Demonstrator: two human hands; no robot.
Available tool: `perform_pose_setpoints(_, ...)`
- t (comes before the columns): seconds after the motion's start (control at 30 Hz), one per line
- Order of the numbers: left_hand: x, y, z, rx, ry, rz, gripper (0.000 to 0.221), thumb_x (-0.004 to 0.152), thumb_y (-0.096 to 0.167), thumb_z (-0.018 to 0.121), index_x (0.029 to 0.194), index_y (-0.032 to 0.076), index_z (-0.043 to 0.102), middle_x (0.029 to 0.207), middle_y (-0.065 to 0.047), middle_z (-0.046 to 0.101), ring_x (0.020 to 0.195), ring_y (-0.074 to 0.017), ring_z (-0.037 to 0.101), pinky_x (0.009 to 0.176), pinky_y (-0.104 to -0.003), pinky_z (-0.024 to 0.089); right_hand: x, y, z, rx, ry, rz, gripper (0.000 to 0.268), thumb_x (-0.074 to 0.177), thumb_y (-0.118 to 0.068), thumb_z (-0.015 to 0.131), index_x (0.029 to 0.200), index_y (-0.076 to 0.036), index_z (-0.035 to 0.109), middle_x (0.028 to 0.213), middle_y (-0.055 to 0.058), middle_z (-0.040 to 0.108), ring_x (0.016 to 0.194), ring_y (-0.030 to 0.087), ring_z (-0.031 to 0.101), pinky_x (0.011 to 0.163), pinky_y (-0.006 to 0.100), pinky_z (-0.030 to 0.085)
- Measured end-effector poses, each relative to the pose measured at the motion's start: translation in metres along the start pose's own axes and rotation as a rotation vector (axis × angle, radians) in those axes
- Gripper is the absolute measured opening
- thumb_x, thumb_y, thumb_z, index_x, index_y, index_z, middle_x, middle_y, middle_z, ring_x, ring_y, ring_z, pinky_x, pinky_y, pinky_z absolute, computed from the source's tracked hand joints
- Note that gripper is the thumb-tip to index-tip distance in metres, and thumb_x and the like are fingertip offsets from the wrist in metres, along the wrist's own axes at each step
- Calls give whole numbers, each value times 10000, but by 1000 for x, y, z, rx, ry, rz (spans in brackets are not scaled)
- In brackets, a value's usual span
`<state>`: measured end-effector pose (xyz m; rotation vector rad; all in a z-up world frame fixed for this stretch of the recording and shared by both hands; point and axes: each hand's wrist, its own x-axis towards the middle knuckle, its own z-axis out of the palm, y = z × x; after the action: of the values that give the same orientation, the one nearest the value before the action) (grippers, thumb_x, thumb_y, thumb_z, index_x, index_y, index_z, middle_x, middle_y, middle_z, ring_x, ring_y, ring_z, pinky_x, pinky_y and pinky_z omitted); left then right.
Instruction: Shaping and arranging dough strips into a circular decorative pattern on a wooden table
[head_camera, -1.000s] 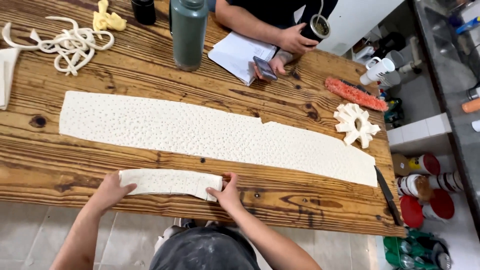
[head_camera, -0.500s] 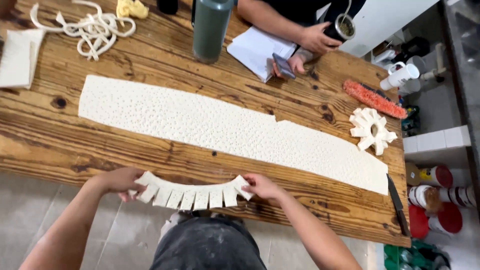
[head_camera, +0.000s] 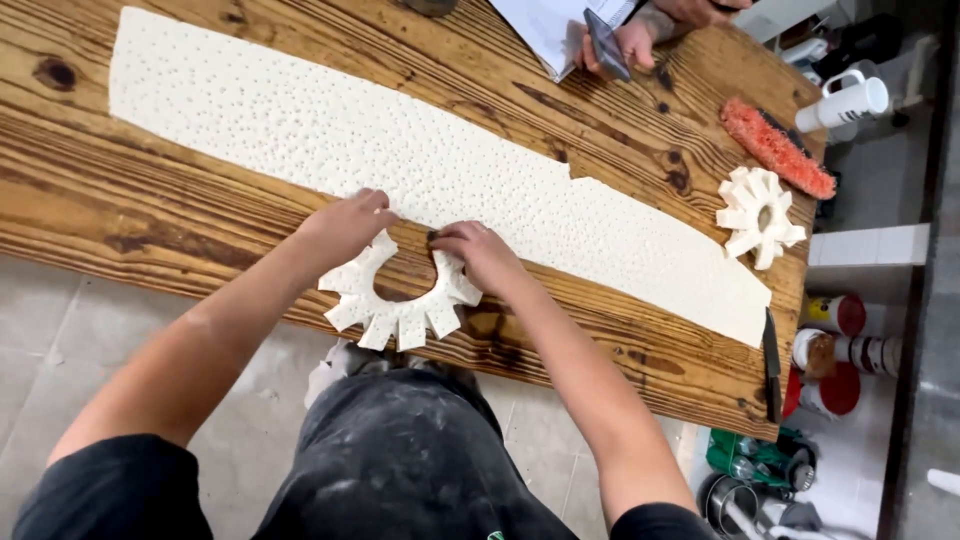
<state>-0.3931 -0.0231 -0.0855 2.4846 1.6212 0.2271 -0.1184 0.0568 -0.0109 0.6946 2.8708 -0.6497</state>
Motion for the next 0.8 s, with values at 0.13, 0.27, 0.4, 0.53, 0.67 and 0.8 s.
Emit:
perform_pose_setpoints(0.13, -16, 10, 10, -157, 103, -390, 510, 842, 319, 782, 1270, 97, 620, 1232, -81, 519, 1199, -311, 569, 965, -396, 542, -8, -6, 18, -73, 117, 275, 393, 984, -183, 502, 1360, -261, 584, 1355, -67, 538, 1315, 218, 504, 1008, 422, 475)
perform_pose_setpoints(0.27, -23, 50, -4, 26, 377, -466, 389, 854, 307, 756, 1195, 126, 703, 1158, -52, 573, 1186, -267, 562, 929, -413, 485, -36, -27, 25, -93, 148, 618, 470, 973, -131, 486, 1443, -121, 476, 1358, 94, 485, 1303, 358, 489, 998, 481, 466)
perform_pose_setpoints(0.4, 2, 89, -9, -162, 357, -299, 360, 877, 326, 719, 1176, 127, 698, 1202, -63, 579, 1246, -276, 544, 927, -434, 498, -38, -15, 44, 83, 261, 603, 484, 973, -19, 480, 1456, -52, 476, 1313, 158, 512, 1244, 406, 541, 976, 486, 495)
perform_pose_setpoints(0.53, 30, 118, -1, -220, 329, -133, 411, 930, 320, 672, 1310, 175, 613, 1303, -23, 584, 1296, -235, 518, 958, -404, 465, -40, -25, 20, 563, 456, 561, 457, 970, 63, 463, 1368, -144, 548, 1104, 120, 632, 1132, 335, 632, 1021, 460, 478)
perform_pose_setpoints(0.67, 65, 118, 49, -124, 499, 71, 214, 984, 341, 591, 1023, 134, 629, 1145, -2, 610, 1150, -197, 562, 917, -354, 434, -44, -7, 13, 807, 425, 518, 513, 930, 118, 504, 1323, -194, 612, 884, 58, 752, 978, 195, 690, 995, 400, 494)
perform_pose_setpoints(0.8, 56, 116, 22, -185, 594, 100, 306, 1056, 369, 541, 909, 109, 607, 1024, -42, 595, 1062, -235, 606, 900, -369, 456, -44, -3, 22, 637, 379, 811, 255, 1034, -135, 531, 1262, -59, 615, 1012, 156, 733, 930, 291, 700, 804, 425, 554)
